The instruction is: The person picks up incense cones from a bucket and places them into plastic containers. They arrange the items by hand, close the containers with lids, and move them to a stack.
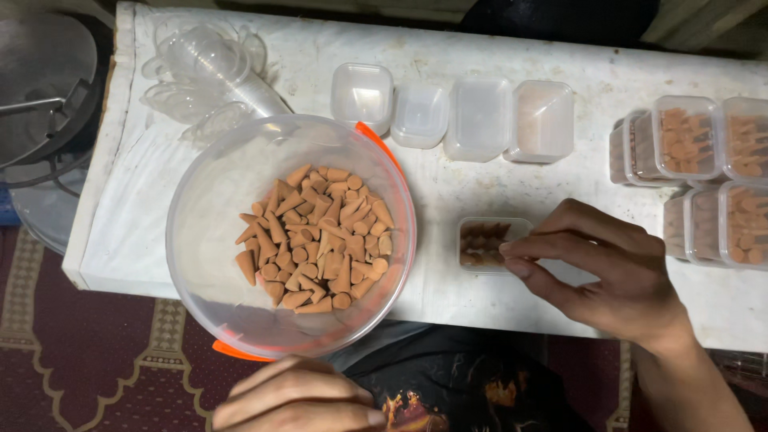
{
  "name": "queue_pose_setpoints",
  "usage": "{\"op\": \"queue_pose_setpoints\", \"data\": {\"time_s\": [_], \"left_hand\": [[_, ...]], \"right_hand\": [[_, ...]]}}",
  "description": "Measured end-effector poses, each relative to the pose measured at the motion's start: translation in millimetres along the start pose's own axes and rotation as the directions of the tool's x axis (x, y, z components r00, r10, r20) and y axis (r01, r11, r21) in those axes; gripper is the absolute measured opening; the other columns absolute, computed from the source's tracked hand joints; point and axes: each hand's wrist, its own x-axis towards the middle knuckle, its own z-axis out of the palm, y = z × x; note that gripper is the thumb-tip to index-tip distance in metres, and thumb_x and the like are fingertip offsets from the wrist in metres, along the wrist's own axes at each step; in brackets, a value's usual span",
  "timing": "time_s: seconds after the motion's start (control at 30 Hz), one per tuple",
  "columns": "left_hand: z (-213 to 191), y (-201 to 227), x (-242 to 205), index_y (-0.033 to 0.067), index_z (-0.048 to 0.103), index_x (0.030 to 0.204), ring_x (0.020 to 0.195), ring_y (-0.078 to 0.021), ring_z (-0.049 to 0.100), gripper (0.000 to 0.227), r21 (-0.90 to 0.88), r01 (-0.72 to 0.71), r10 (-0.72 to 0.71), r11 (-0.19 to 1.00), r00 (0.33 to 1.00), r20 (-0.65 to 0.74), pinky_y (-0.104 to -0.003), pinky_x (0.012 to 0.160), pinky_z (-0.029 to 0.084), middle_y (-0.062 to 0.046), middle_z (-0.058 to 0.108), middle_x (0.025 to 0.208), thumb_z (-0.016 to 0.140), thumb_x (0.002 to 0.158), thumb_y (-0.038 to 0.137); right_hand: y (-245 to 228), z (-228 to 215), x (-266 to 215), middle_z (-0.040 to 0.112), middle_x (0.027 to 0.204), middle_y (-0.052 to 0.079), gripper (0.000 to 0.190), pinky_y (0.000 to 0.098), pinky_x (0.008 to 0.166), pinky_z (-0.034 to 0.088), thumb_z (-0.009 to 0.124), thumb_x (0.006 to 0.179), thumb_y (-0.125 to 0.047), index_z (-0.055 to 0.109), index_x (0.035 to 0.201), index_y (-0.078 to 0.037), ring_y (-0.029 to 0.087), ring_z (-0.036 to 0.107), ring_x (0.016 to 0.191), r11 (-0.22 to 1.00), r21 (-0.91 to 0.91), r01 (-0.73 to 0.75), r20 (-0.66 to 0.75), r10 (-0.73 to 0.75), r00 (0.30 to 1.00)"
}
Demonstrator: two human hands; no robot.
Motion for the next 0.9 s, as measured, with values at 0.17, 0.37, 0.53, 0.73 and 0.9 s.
{"op": "queue_pose_setpoints", "data": {"time_s": [0.17,0.37,0.53,0.73,0.9], "left_hand": [[-30.6,-24.3,0.0,0.0164,0.076,0.086,0.079,-0.0078,0.081,0.012,0.128,-0.163,0.169,0.978,0.985,-0.031,-0.020,0.076,0.065,0.002,0.080,0.085,0.070,0.080,0.025],[-63.9,-56.5,33.1,-0.0064,0.069,0.095,0.080,-0.0251,0.078,0.027,0.176,-0.310,0.308,0.934,0.951,0.041,-0.033,0.078,0.067,-0.017,0.077,0.090,0.078,0.077,0.012],[-78.3,-68.1,56.7,-0.0039,0.068,0.107,0.094,-0.0266,0.072,0.021,0.318,-0.269,0.220,0.909,0.959,0.180,-0.037,0.085,0.057,-0.014,0.073,0.101,0.067,0.092,0.010],[-81.0,-96.4,72.9,0.0076,0.062,0.105,0.087,-0.0267,0.067,0.018,0.545,-0.201,-0.073,0.814,0.895,0.440,-0.044,0.060,0.055,-0.006,0.067,0.093,0.060,0.089,0.001],[-68.7,-115.3,82.7,0.0059,0.056,0.076,0.056,-0.0310,0.065,0.029,0.724,-0.264,-0.284,0.637,0.793,0.539,-0.045,0.048,0.053,-0.005,0.063,0.070,0.053,0.085,-0.022]], "right_hand": [[-15.2,2.2,18.1,0.055,0.093,0.009,0.017,0.0200,0.063,0.047,0.073,0.088,0.003,0.076,0.100,-0.008,0.012,0.058,0.071,0.994,-0.065,0.089,0.033,-0.087,0.996],[-28.0,19.2,75.4,0.063,0.105,0.014,0.015,0.0216,0.068,0.061,0.071,0.088,0.009,0.069,0.103,0.004,0.017,0.068,0.078,0.971,0.096,0.219,0.161,-0.232,0.959],[-25.6,41.8,98.6,0.067,0.101,0.004,0.014,0.0263,0.068,0.057,0.063,0.097,-0.002,0.066,0.110,-0.004,0.014,0.069,0.080,0.973,0.040,0.227,0.311,-0.228,0.923],[-26.8,64.1,123.9,0.063,0.084,0.002,0.010,0.0348,0.060,0.053,0.061,0.099,-0.010,0.065,0.107,-0.008,0.018,0.064,0.070,0.943,-0.112,0.315,0.478,-0.227,0.849],[-19.6,95.9,141.4,0.054,0.080,0.004,0.015,0.0384,0.053,0.051,0.057,0.093,0.005,0.058,0.099,-0.008,0.024,0.060,0.066,0.873,-0.211,0.440,0.624,-0.226,0.748]]}}
